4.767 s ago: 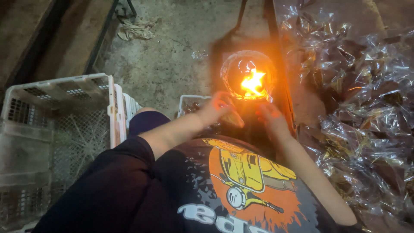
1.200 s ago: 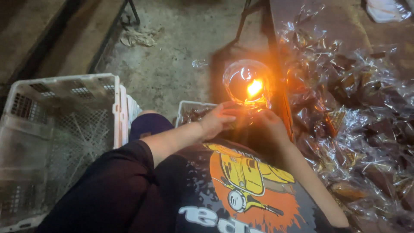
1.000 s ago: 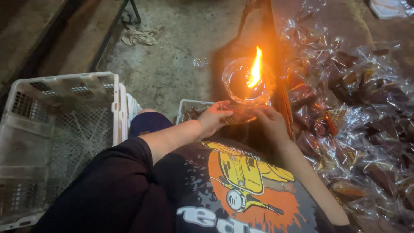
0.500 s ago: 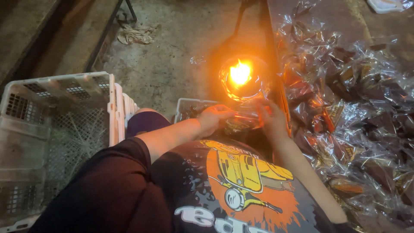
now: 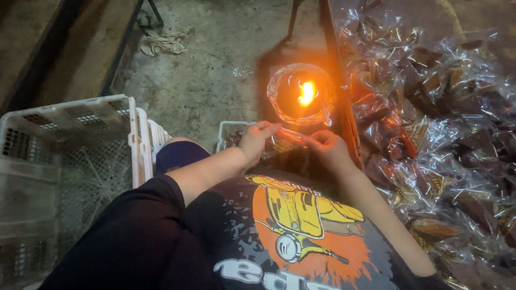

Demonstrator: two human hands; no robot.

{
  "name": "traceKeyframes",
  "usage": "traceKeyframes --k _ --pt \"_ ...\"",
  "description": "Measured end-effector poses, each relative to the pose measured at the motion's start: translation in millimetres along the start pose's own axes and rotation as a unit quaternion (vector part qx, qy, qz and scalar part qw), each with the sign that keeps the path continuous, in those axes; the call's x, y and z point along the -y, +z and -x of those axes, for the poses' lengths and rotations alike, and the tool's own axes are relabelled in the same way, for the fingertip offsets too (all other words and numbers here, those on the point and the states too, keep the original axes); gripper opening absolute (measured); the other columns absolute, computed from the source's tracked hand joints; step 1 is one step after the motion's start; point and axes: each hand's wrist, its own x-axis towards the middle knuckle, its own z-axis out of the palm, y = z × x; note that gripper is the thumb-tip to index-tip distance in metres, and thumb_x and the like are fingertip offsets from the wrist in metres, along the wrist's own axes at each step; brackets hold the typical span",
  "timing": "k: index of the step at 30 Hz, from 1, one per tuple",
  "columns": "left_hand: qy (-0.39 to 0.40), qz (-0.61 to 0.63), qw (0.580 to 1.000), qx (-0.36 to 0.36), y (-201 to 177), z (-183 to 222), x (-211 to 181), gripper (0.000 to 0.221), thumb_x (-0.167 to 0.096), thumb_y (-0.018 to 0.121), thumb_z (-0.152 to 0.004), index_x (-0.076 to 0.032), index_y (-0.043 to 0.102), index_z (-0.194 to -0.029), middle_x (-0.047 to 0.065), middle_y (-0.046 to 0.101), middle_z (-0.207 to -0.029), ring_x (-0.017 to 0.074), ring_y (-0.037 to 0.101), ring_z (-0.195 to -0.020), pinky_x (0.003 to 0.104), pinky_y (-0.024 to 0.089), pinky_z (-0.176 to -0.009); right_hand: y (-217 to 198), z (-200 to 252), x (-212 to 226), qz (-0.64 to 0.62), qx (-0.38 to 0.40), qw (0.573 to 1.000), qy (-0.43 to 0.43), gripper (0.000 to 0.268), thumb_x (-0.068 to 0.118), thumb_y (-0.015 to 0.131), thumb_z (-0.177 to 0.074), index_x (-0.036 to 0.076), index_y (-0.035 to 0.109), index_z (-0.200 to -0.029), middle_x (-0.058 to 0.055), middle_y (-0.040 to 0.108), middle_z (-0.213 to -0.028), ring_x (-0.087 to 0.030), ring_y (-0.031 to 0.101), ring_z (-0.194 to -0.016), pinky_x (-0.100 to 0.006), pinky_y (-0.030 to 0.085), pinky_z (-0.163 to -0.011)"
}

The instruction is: Sealing small plastic bags by folding the opening and passing it over a flame.

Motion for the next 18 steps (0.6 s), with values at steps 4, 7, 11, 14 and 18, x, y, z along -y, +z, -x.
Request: traceKeyframes --k 4,7,11,14,18 --pt "0.008 -0.123 0.992 -0.004 9.5 29.1 -36.1 0.035 -0.037 0.086 -0.081 -0.018 0.072 -0.106 0.006 0.075 -0.096 0.0220 0.069 -0.099 0.037 0.053 -0.094 -5.6 9.8 5.0 -0.052 -0.040 0.997 0.043 0.029 0.040 0.083 -0.089 0.012 0.076 -0.089 -0.005 0.068 -0.075 -0.014 0.065 -0.076 -0.032 0.058 -0.081" --pt "0.034 -0.294 0.948 0.115 19.2 50.5 -60.3 0.060 -0.039 0.088 -0.074 -0.024 0.065 -0.127 0.003 0.074 -0.116 0.0248 0.067 -0.118 0.040 0.050 -0.105 8.8 32.8 46.8 -0.181 -0.026 0.981 0.072 0.028 0.030 0.081 -0.091 0.004 0.070 -0.087 -0.008 0.061 -0.071 -0.016 0.061 -0.072 -0.032 0.058 -0.077" --pt "-0.002 -0.426 0.874 0.236 24.4 37.2 -42.8 0.064 -0.047 0.077 -0.087 -0.023 0.056 -0.141 0.010 0.070 -0.127 0.0299 0.065 -0.123 0.046 0.053 -0.103 6.2 69.9 143.4 -0.460 -0.069 0.873 0.148 0.036 0.022 0.071 -0.097 0.005 0.051 -0.073 0.001 0.034 -0.055 -0.013 0.054 -0.048 -0.027 0.061 -0.068" --pt "0.004 -0.337 0.914 0.227 15.5 14.7 -4.4 0.056 -0.041 0.082 -0.077 -0.018 0.068 -0.126 0.009 0.074 -0.102 0.0260 0.073 -0.102 0.040 0.056 -0.092 3.5 -6.8 -0.4 -0.385 -0.002 0.922 0.047 0.030 0.033 0.069 -0.099 0.016 0.053 -0.118 0.000 0.061 -0.104 -0.013 0.063 -0.093 -0.025 0.055 -0.083" --pt "0.001 -0.319 0.905 0.280 22.9 38.4 -38.5 0.061 -0.043 0.080 -0.079 -0.013 0.067 -0.130 0.017 0.072 -0.117 0.0328 0.069 -0.113 0.043 0.053 -0.100 4.8 67.3 106.8 -0.260 0.026 0.958 0.113 0.026 0.015 0.080 -0.088 -0.001 0.069 -0.105 -0.011 0.067 -0.097 -0.021 0.063 -0.089 -0.036 0.058 -0.081"
